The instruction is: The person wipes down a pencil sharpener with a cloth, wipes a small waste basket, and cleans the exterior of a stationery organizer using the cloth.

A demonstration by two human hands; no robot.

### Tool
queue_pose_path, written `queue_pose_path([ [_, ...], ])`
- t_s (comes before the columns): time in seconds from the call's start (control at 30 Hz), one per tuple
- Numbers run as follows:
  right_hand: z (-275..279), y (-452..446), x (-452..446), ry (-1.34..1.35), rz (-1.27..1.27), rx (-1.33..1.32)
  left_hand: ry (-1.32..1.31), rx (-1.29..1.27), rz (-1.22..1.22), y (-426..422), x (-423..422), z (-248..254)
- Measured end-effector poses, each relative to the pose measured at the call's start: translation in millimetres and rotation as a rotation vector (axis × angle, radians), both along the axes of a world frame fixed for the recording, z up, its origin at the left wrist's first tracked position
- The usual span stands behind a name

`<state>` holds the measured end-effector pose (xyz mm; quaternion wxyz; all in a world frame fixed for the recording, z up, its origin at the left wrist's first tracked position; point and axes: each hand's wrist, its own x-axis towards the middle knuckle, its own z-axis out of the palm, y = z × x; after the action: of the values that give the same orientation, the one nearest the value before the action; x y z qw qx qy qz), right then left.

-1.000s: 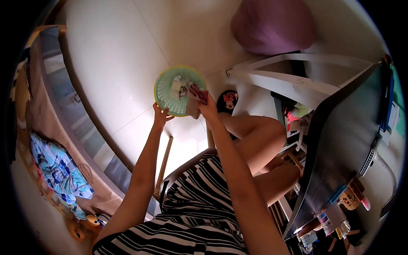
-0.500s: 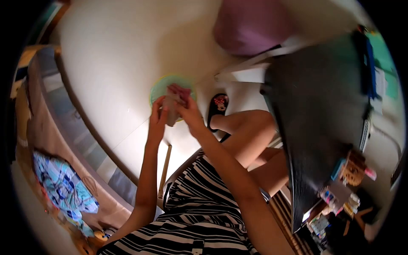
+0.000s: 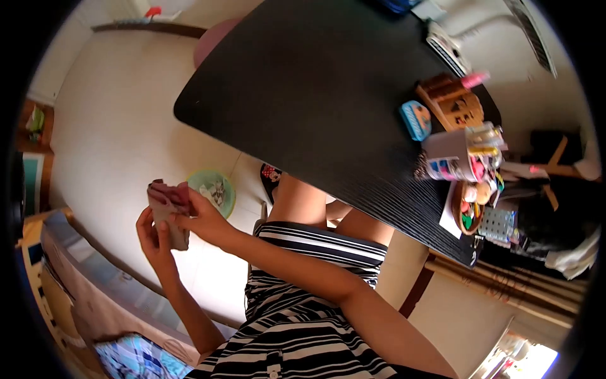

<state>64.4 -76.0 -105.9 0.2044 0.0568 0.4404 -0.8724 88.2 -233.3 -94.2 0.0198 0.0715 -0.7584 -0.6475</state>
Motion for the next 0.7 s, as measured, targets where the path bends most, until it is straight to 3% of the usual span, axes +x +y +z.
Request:
queue_pose_path([
  [0.1,28,19,8,0.208,-0.018,-0.034,0.099,-0.001,-0.055,14,-1,39],
  [0.23,84,63,24,0.267,-0.078,0.014,0.12,-0.012,-0.12,52,-1,86],
  [0.47,106,135,46,0.392,-0.329,0.175,0.197,0.103,-0.324,140,-8,109],
  [0.7,134,222,71,0.279,-0.472,0.284,0.146,0.197,-0.614,223,-25,128],
])
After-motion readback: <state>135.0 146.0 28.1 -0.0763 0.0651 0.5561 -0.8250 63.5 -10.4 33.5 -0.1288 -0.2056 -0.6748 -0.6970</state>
